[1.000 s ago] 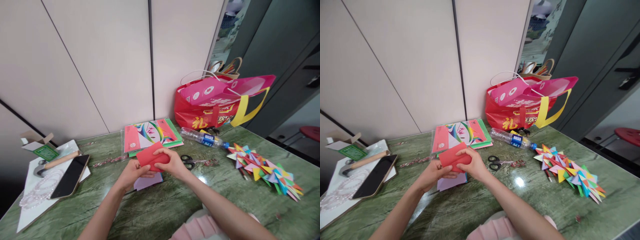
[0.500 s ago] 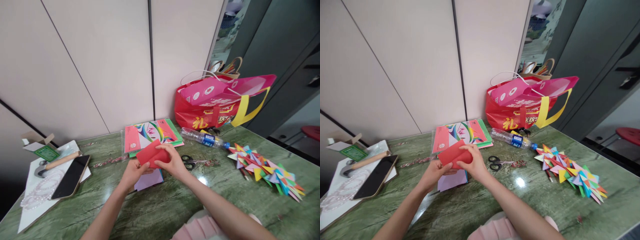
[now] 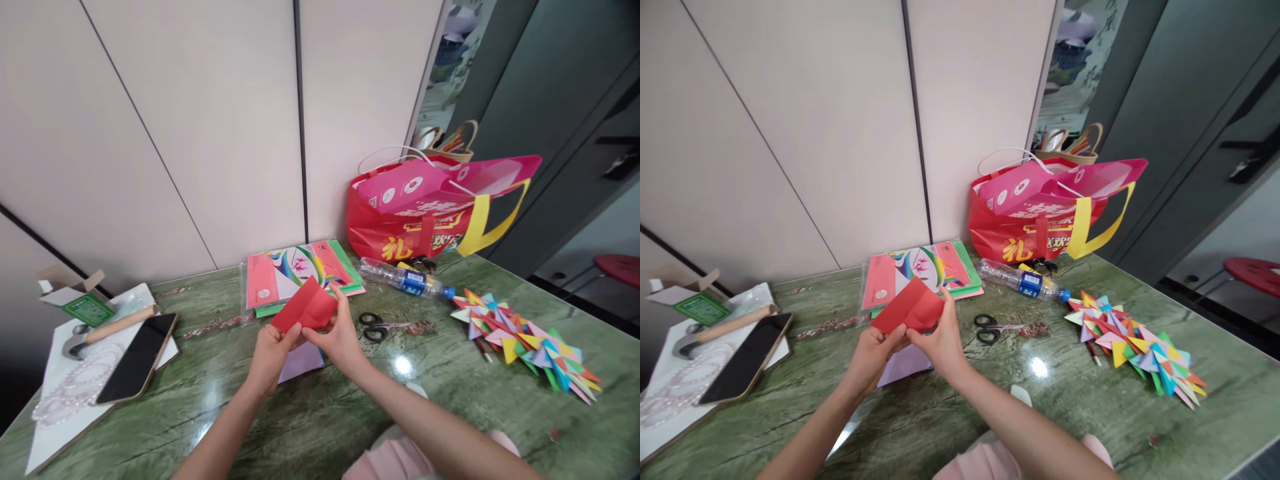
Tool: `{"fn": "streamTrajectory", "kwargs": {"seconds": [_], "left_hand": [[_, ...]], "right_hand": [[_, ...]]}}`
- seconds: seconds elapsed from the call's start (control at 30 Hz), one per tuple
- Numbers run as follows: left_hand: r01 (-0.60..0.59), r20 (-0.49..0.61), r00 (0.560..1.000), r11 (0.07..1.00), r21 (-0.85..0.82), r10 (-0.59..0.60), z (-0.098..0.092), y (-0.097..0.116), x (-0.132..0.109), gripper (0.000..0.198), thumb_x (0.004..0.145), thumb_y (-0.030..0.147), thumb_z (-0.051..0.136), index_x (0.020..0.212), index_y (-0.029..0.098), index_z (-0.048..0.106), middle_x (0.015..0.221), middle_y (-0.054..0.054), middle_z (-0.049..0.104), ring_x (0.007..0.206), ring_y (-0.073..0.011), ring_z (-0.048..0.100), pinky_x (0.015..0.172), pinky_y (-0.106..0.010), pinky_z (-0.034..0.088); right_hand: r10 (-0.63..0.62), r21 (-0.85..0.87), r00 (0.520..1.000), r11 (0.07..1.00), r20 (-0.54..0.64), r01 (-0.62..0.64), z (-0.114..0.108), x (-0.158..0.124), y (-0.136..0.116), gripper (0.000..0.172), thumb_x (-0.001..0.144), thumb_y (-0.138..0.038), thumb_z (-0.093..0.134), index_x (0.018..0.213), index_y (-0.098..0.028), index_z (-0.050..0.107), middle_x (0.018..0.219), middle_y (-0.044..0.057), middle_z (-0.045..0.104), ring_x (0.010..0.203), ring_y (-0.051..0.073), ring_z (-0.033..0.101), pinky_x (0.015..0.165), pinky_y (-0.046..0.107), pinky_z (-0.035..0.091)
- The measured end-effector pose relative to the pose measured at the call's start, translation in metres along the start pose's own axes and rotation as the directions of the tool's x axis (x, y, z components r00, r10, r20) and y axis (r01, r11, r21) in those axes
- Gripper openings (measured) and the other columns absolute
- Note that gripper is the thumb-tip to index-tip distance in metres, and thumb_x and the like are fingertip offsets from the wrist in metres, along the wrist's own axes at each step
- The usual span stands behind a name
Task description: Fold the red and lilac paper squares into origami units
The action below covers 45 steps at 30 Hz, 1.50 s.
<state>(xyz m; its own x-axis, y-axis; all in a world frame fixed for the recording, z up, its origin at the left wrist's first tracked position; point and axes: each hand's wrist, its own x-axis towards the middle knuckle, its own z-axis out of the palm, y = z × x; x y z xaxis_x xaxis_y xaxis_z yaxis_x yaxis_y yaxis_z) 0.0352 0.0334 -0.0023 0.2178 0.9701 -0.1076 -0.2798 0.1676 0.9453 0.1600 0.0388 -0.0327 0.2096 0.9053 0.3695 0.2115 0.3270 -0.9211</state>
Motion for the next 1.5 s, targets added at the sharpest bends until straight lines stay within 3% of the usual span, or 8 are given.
{"fn": "streamTrajectory", "kwargs": {"seconds": [0.17, 0.33, 0.6, 0.83, 1.0, 1.13, 1.4, 1.5], "left_hand": [[0.004, -0.040, 0.999, 0.998, -0.057, -0.007, 0.003, -0.004, -0.001, 0.022, 0.062, 0.027, 0.072, 0.072, 0.008, 0.069, 0.074, -0.009, 0.073, 0.076, -0.0245, 0.067, 0.085, -0.040, 0.048], [0.021, -0.038, 0.999, 0.997, -0.067, -0.024, 0.001, -0.002, 0.000, 0.034, 0.061, 0.029, 0.073, 0.086, 0.008, 0.066, 0.074, -0.010, 0.072, 0.075, -0.0268, 0.067, 0.081, -0.043, 0.049], [0.007, -0.078, 0.997, 0.975, 0.221, 0.010, -0.003, 0.002, 0.000, 0.047, 0.065, 0.038, 0.067, 0.100, 0.007, 0.063, 0.069, -0.010, 0.072, 0.063, -0.0271, 0.068, 0.064, -0.034, 0.053], [0.012, -0.083, 0.997, 0.966, 0.258, 0.010, -0.003, 0.002, 0.000, 0.043, 0.066, 0.040, 0.065, 0.092, 0.005, 0.066, 0.060, -0.009, 0.071, 0.062, -0.0271, 0.068, 0.066, -0.033, 0.052], [0.032, -0.083, 0.996, 0.988, 0.153, -0.020, -0.002, 0.005, 0.000, 0.044, 0.061, 0.038, 0.069, 0.091, 0.005, 0.064, 0.076, -0.012, 0.072, 0.061, -0.0266, 0.068, 0.061, -0.034, 0.054], [0.052, -0.086, 0.995, 0.992, 0.118, -0.042, -0.003, 0.010, 0.000, 0.045, 0.058, 0.036, 0.072, 0.090, 0.005, 0.063, 0.083, -0.013, 0.071, 0.061, -0.0268, 0.068, 0.061, -0.035, 0.054], [0.015, -0.146, 0.989, 0.971, 0.239, 0.020, -0.022, 0.025, 0.003, 0.048, 0.057, 0.036, 0.072, 0.091, 0.006, 0.060, 0.078, -0.014, 0.072, 0.064, -0.0284, 0.068, 0.061, -0.034, 0.054], [0.061, -0.112, 0.993, 0.946, 0.319, -0.026, -0.030, 0.030, 0.005, 0.049, 0.055, 0.037, 0.072, 0.091, 0.006, 0.058, 0.070, -0.014, 0.071, 0.061, -0.0282, 0.068, 0.057, -0.033, 0.054]], "right_hand": [[0.018, 0.012, 1.000, 1.000, -0.014, -0.018, -0.002, 0.000, -0.006, 0.083, 0.058, -0.017, 0.067, 0.129, -0.021, 0.025, 0.122, 0.013, 0.046, 0.109, 0.027, 0.048, 0.085, 0.038, 0.045], [0.098, 0.162, 0.991, 0.980, 0.087, -0.111, -0.001, 0.000, -0.003, 0.082, 0.062, -0.016, 0.062, 0.131, -0.023, 0.018, 0.104, 0.009, 0.058, 0.080, 0.020, 0.062, 0.068, 0.032, 0.052], [0.178, 0.382, 0.969, 0.895, 0.172, -0.232, 0.002, 0.004, -0.001, 0.077, 0.060, -0.012, 0.063, 0.124, -0.024, 0.023, 0.094, 0.003, 0.059, 0.069, 0.015, 0.064, 0.064, 0.026, 0.052], [0.211, 0.286, 0.956, 0.922, 0.202, -0.263, -0.001, 0.006, 0.001, 0.078, 0.060, -0.013, 0.062, 0.126, -0.023, 0.023, 0.090, 0.003, 0.060, 0.064, 0.014, 0.061, 0.057, 0.024, 0.050], [0.209, 0.278, 0.950, 0.922, 0.230, -0.270, -0.006, 0.009, -0.001, 0.078, 0.060, -0.012, 0.061, 0.127, -0.023, 0.024, 0.080, 0.000, 0.059, 0.056, 0.010, 0.057, 0.052, 0.021, 0.046], [0.185, 0.328, 0.945, 0.905, 0.269, -0.270, -0.008, 0.012, -0.002, 0.077, 0.059, -0.011, 0.060, 0.127, -0.025, 0.025, 0.085, 0.000, 0.057, 0.052, 0.007, 0.054, 0.050, 0.019, 0.045], [0.174, 0.332, 0.976, 0.920, 0.133, -0.210, -0.019, 0.025, 0.005, 0.069, 0.058, -0.013, 0.061, 0.121, -0.026, 0.036, 0.090, -0.001, 0.047, 0.056, 0.006, 0.056, 0.057, 0.021, 0.047], [0.121, 0.302, 0.990, 0.943, 0.074, -0.137, -0.020, 0.027, 0.006, 0.060, 0.063, -0.016, 0.059, 0.119, -0.025, 0.039, 0.094, 0.002, 0.048, 0.061, 0.009, 0.058, 0.061, 0.025, 0.050]]}}
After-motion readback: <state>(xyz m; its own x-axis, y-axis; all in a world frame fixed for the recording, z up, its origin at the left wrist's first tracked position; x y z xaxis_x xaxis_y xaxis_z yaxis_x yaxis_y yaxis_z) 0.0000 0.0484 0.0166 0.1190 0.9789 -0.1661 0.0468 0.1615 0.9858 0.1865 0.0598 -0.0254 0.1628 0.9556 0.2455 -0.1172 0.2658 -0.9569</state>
